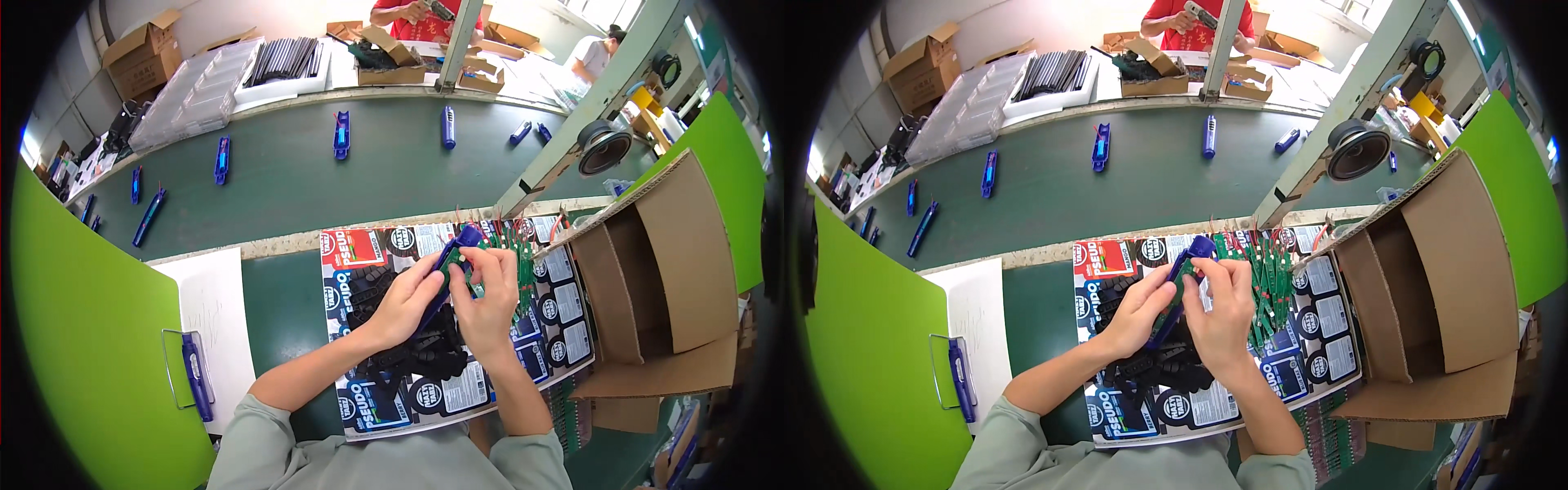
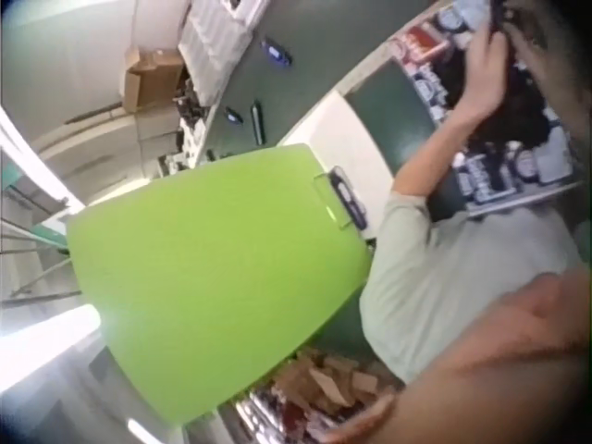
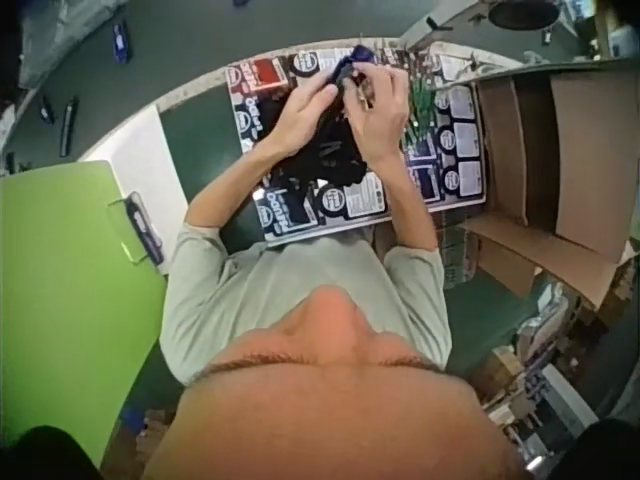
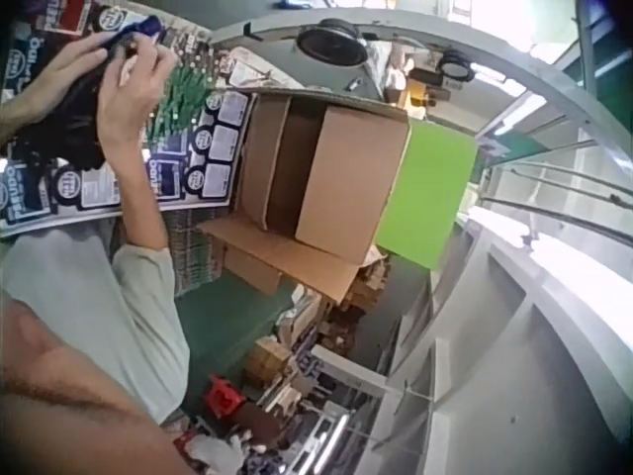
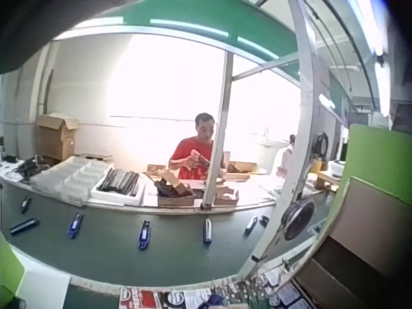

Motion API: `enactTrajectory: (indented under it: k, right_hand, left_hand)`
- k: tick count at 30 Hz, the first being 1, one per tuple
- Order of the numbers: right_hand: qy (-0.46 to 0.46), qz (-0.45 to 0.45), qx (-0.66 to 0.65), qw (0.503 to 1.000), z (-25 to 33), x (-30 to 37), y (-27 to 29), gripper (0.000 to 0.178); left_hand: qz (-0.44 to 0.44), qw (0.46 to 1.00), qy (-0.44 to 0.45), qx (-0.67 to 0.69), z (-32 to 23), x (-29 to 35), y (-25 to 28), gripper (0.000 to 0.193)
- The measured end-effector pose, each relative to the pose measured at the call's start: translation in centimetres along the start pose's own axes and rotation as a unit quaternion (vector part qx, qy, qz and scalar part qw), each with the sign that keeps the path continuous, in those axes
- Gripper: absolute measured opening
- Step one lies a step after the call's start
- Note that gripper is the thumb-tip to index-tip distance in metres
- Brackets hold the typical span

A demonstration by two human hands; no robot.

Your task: Insert circuit boards and components into plastic housing on an assembly line.

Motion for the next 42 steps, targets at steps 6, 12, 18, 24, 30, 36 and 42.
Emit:
enactTrajectory:
  k: [6, 12, 18, 24, 30, 36, 42]
  right_hand:
    - [-0.13, -0.012, -0.184, 0.974, -2.1, 0.7, -0.8, 0.049]
    - [-0.167, 0.037, -0.249, 0.953, -4.4, 1.0, -2.3, 0.046]
    - [-0.137, 0.064, -0.203, 0.967, -6.8, 1.9, -1.1, 0.025]
    - [-0.101, 0.233, -0.043, 0.966, -8.7, 4.0, -4.2, 0.021]
    - [-0.025, 0.296, 0.091, 0.951, -7.2, 4.4, -7.1, 0.026]
    - [-0.19, 0.315, -0.207, 0.907, -9.8, 4.9, -6.6, 0.026]
    - [-0.203, 0.19, -0.288, 0.916, -12.1, 3.1, -4.4, 0.027]
  left_hand:
    - [-0.02, 0.996, -0.008, -0.081, 0.1, 0.6, 0.0, 0.039]
    - [-0.028, 0.99, -0.022, -0.137, 0.2, 0.6, 0.0, 0.034]
    - [-0.115, 0.99, -0.004, -0.086, -1.6, -0.4, 6.0, 0.023]
    - [-0.223, 0.952, 0.039, -0.207, -1.8, -4.0, 18.9, 0.03]
    - [-0.301, 0.783, 0.097, -0.535, 0.7, -3.1, 29.3, 0.034]
    - [-0.282, 0.727, 0.131, -0.612, 1.5, -2.5, 31.3, 0.032]
    - [-0.32, 0.617, 0.081, -0.715, -3.6, -3.5, 27.8, 0.031]
Point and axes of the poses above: each hand's wrist, its own x-axis away from the middle knuckle, its own y-axis out of the back of the hand, z = x × y, the point moved 9 cm from there along -x, towards the middle knuckle, and after that the axes turned 10 degrees about z, right-handed, at the moved point
